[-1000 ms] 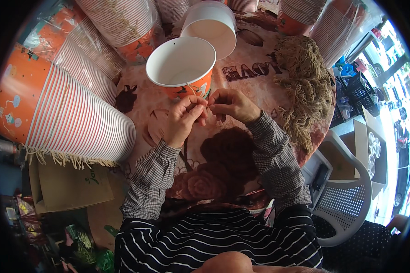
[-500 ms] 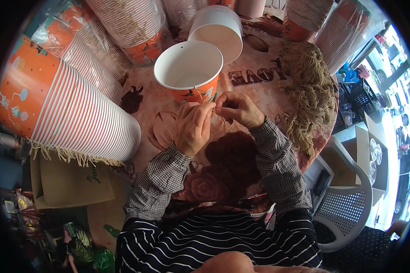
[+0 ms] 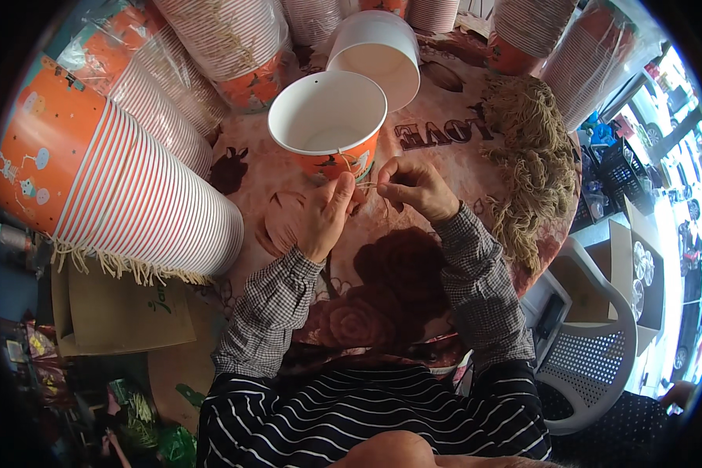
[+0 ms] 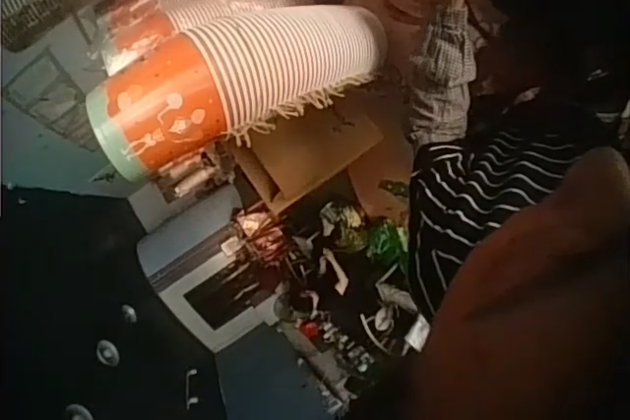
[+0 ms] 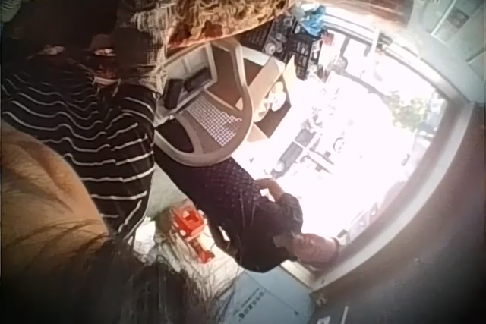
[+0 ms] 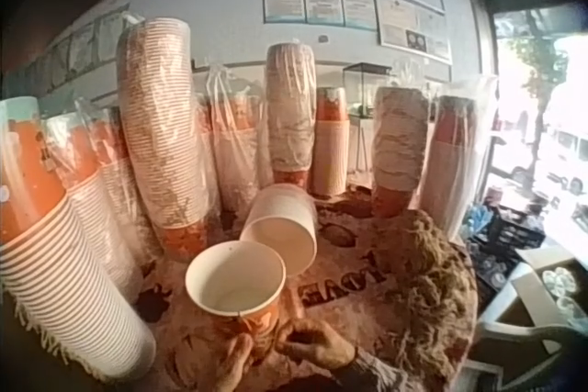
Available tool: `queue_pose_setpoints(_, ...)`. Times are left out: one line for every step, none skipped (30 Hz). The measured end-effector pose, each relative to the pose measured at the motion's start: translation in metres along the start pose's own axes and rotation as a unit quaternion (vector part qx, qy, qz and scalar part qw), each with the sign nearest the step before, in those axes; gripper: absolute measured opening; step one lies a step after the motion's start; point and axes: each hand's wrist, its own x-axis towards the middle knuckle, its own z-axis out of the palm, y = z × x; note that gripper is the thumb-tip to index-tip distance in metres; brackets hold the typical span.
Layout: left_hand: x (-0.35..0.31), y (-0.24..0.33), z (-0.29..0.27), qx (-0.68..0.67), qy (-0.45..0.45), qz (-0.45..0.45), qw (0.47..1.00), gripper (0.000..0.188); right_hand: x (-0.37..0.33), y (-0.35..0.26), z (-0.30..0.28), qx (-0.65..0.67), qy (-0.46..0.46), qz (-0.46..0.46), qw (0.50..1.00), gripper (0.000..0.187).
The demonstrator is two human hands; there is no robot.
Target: Threading cord through paper buckets to make handles.
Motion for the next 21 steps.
queue_pose_setpoints(-0.0005,-0.0009,0.0026,-0.007,0.002,0.005,1.000,0.043,0.0003,0.0012,0.0001,0.001,-0.001,0.000,1.000,0.006)
queue_pose_setpoints(-0.0006,-0.0006,0.0054,-0.015,0.004,0.010,1.000,0.045,0.0006,0.0024,0.0000,-0.001,-0.001,0.003,1.000,0.006)
queue_pose_setpoints(-0.0011,0.0004,0.0074,-0.015,0.004,0.010,1.000,0.045,0.0007,0.0030,0.0000,-0.003,-0.001,0.006,1.000,0.006)
queue_pose_setpoints(-0.0019,0.0020,0.0091,0.002,0.009,0.039,0.999,0.043,0.0006,0.0031,0.0000,-0.003,-0.001,0.006,1.000,0.006)
queue_pose_setpoints(-0.0023,0.0033,0.0098,0.018,0.013,0.068,0.997,0.042,0.0005,0.0024,0.0002,-0.005,-0.003,0.008,1.000,0.006)
queue_pose_setpoints(-0.0020,0.0024,0.0095,0.017,0.013,0.069,0.997,0.042,0.0005,0.0018,0.0004,-0.007,-0.004,0.011,1.000,0.006)
queue_pose_setpoints(-0.0015,0.0005,0.0091,0.047,0.018,0.084,0.995,0.037,0.0008,0.0025,0.0003,-0.007,-0.005,0.011,1.000,0.006)
queue_pose_setpoints(-0.0012,-0.0011,0.0089,0.076,0.023,0.099,0.992,0.032,0.0014,0.0036,0.0000,-0.004,-0.009,0.010,1.000,0.006)
queue_pose_setpoints(-0.0013,-0.0025,0.0088,0.076,0.023,0.099,0.992,0.032,0.0018,0.0042,-0.0002,-0.002,-0.013,0.010,1.000,0.007)
queue_pose_setpoints(-0.0015,-0.0037,0.0087,0.110,0.035,0.133,0.984,0.026,0.0021,0.0046,-0.0001,-0.002,-0.014,0.010,1.000,0.007)
queue_pose_setpoints(-0.0014,-0.0037,0.0099,0.144,0.045,0.166,0.974,0.019,0.0020,0.0047,-0.0001,-0.004,-0.011,0.014,1.000,0.007)
queue_pose_setpoints(-0.0018,-0.0036,0.0109,0.143,0.044,0.166,0.975,0.019,0.0016,0.0048,-0.0001,-0.006,-0.009,0.017,1.000,0.007)
queue_pose_setpoints(-0.0027,-0.0036,0.0118,0.148,0.045,0.179,0.972,0.016,0.0006,0.0044,0.0000,-0.007,-0.007,0.018,1.000,0.007)
queue_pose_setpoints(-0.0033,-0.0013,0.0118,0.154,0.049,0.193,0.968,0.012,0.0004,0.0029,0.0010,-0.006,-0.002,0.021,1.000,0.007)
queue_pose_setpoints(-0.0033,0.0004,0.0121,0.154,0.049,0.193,0.968,0.012,0.0002,0.0023,0.0015,-0.004,0.004,0.023,1.000,0.007)
queue_pose_setpoints(-0.0033,0.0019,0.0126,0.161,0.055,0.209,0.963,0.011,-0.0001,0.0027,0.0017,-0.004,0.004,0.024,1.000,0.007)
queue_pose_setpoints(-0.0031,0.0031,0.0124,0.169,0.062,0.226,0.957,0.009,0.0003,0.0027,0.0021,-0.005,0.009,0.021,1.000,0.008)
queue_pose_setpoints(-0.0033,0.0030,0.0120,0.169,0.063,0.226,0.957,0.009,0.0007,0.0029,0.0022,-0.006,0.014,0.018,1.000,0.009)
queue_pose_setpoints(-0.0037,0.0025,0.0116,0.162,0.064,0.215,0.961,0.008,0.0012,0.0044,0.0020,-0.006,0.014,0.018,1.000,0.009)
queue_pose_setpoints(-0.0037,0.0026,0.0114,0.154,0.065,0.206,0.964,0.008,0.0020,0.0056,0.0019,-0.010,0.015,0.015,1.000,0.009)
queue_pose_setpoints(-0.0037,0.0029,0.0113,0.153,0.065,0.207,0.964,0.008,0.0026,0.0063,0.0016,-0.014,0.017,0.012,1.000,0.009)
